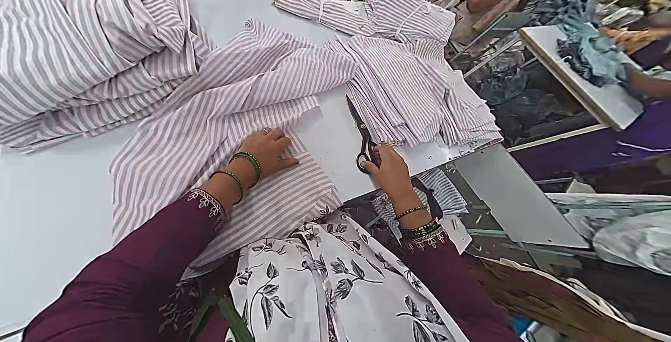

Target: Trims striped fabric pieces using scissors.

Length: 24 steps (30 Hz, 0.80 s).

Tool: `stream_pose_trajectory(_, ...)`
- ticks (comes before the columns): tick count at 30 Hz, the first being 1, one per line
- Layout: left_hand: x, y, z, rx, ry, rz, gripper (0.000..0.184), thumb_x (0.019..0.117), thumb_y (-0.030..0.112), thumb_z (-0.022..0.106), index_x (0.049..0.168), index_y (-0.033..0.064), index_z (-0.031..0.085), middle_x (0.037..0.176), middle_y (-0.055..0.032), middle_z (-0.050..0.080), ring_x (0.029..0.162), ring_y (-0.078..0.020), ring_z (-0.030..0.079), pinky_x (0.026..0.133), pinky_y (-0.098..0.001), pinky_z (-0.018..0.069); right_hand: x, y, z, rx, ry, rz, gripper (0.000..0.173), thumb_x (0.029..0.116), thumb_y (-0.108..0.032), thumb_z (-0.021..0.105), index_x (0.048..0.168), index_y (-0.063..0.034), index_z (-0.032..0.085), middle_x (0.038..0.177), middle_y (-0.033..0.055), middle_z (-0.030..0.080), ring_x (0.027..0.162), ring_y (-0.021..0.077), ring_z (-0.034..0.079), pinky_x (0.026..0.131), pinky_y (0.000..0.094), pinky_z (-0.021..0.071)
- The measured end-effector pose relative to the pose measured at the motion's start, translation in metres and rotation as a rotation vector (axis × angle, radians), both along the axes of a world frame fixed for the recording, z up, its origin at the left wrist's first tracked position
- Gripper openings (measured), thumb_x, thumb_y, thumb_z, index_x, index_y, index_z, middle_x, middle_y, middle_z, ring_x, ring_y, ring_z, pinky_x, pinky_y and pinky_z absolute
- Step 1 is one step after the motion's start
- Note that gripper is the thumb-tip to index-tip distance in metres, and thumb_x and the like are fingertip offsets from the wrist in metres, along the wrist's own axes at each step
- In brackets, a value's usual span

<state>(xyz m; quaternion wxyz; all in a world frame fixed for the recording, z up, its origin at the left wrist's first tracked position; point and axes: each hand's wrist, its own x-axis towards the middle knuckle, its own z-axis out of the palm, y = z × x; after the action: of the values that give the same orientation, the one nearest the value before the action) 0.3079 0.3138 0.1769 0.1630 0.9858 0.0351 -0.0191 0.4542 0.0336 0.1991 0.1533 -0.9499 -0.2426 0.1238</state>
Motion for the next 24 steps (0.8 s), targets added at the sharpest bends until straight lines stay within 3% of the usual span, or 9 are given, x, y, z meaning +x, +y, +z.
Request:
stream_pose_trajectory(2, 0.007, -0.032, 0.033, -0.017, 0.307, 0.165, 0.070, 0.0959, 0.059, 0.062, 0.123, -0.0046, 0.066, 0.128, -0.0266, 0.062, 0.119, -0.0451, 0.061, 0.095, -0.0604, 0.0505, 0.006, 0.007, 0.014, -0.147, 0.132, -0.057, 0.050, 0.0948, -0.036, 0.072, 0.119, 0.0064, 0.063, 0.110, 0.0241, 0.067, 0.103, 0.0373, 0.065, 0.093, 0.0557, 0.0483)
stream_pose_trajectory(4, 0.009, -0.067, 0.048, -0.044, 0.509, 0.261, 0.104, 0.0890, 0.080, 0.050, 0.145, -0.0075, 0.047, 0.149, -0.0358, 0.042, 0.135, -0.0518, 0.047, 0.103, -0.0631, 0.0457, 0.010, 0.002, 0.018, -0.178, 0.247, -0.101, 0.042, 0.0914, -0.031, 0.075, 0.112, 0.0037, 0.064, 0.100, 0.0187, 0.066, 0.094, 0.0310, 0.063, 0.086, 0.0528, 0.0484)
stream_pose_trajectory(6, 0.004, -0.086, 0.034, -0.107, 0.517, 0.301, 0.123, 0.0840, 0.086, 0.048, 0.161, -0.0037, 0.015, 0.165, -0.0382, 0.002, 0.153, -0.0562, 0.007, 0.119, -0.0703, 0.0168, 0.009, -0.013, 0.016, -0.035, 0.376, -0.107, 0.028, 0.0905, -0.013, 0.071, 0.111, 0.0025, 0.058, 0.085, 0.0093, 0.057, 0.074, 0.0182, 0.055, 0.072, 0.0384, 0.0473)
stream_pose_trajectory(8, -0.001, -0.089, 0.012, -0.129, 0.429, 0.306, 0.126, 0.0825, 0.086, 0.051, 0.164, 0.0022, 0.005, 0.167, -0.0314, -0.011, 0.155, -0.0496, -0.011, 0.121, -0.0693, -0.0025, 0.002, -0.037, 0.009, 0.181, 0.551, -0.063, 0.026, 0.0874, -0.001, 0.064, 0.111, 0.0023, 0.054, 0.074, 0.0013, 0.054, 0.061, 0.0088, 0.055, 0.062, 0.0279, 0.0513)
stream_pose_trajectory(10, -0.005, -0.083, 0.004, -0.116, 0.365, 0.280, 0.122, 0.0826, 0.085, 0.052, 0.165, 0.0052, 0.009, 0.171, -0.0233, -0.006, 0.158, -0.0429, -0.009, 0.122, -0.0673, -0.0034, -0.015, -0.063, 0.003, 0.311, 0.713, -0.006, 0.029, 0.0833, -0.015, 0.073, 0.101, -0.0052, 0.053, 0.066, -0.0058, 0.053, 0.051, 0.0044, 0.053, 0.052, 0.0222, 0.0486)
stream_pose_trajectory(12, -0.008, -0.081, 0.000, -0.106, 0.341, 0.232, 0.122, 0.0823, 0.086, 0.051, 0.164, 0.0044, 0.013, 0.172, -0.0206, -0.001, 0.158, -0.0414, -0.006, 0.122, -0.0675, -0.0023, -0.033, -0.090, 0.000, 0.330, 0.842, 0.050, 0.054, 0.0711, -0.052, 0.082, 0.095, -0.0139, 0.052, 0.061, -0.0125, 0.053, 0.047, -0.0001, 0.051, 0.046, 0.0179, 0.0448)
stream_pose_trajectory(15, -0.007, -0.078, -0.002, -0.079, 0.329, 0.193, 0.127, 0.0789, 0.089, 0.051, 0.165, 0.0049, 0.011, 0.172, -0.0202, -0.002, 0.158, -0.0414, -0.005, 0.122, -0.0669, -0.0013, -0.038, -0.124, 0.001, 0.182, 1.004, 0.173, 0.091, 0.0546, -0.091, 0.071, 0.103, -0.0162, 0.052, 0.068, -0.0128, 0.054, 0.053, -0.0022, 0.051, 0.051, 0.0171, 0.0448)
stream_pose_trajectory(20, 0.000, -0.072, -0.006, -0.085, 0.276, 0.194, 0.131, 0.0741, 0.089, 0.058, 0.164, 0.0028, 0.016, 0.172, -0.0202, 0.004, 0.159, -0.0410, 0.000, 0.123, -0.0660, 0.0013, -0.022, -0.141, 0.022, -0.084, 1.068, 0.316, 0.097, 0.0565, -0.095, 0.065, 0.107, -0.0127, 0.049, 0.072, -0.0119, 0.049, 0.058, -0.0042, 0.047, 0.056, 0.0157, 0.0418)
stream_pose_trajectory(24, 0.006, -0.067, -0.009, -0.118, 0.266, 0.199, 0.134, 0.0711, 0.086, 0.066, 0.164, 0.0033, 0.016, 0.172, -0.0194, 0.006, 0.159, -0.0396, 0.004, 0.122, -0.0677, 0.0011, -0.029, -0.116, 0.028, -0.184, 0.976, 0.311, 0.084, 0.0660, -0.080, 0.072, 0.107, -0.0095, 0.049, 0.074, -0.0105, 0.045, 0.062, -0.0023, 0.045, 0.060, 0.0191, 0.0402)
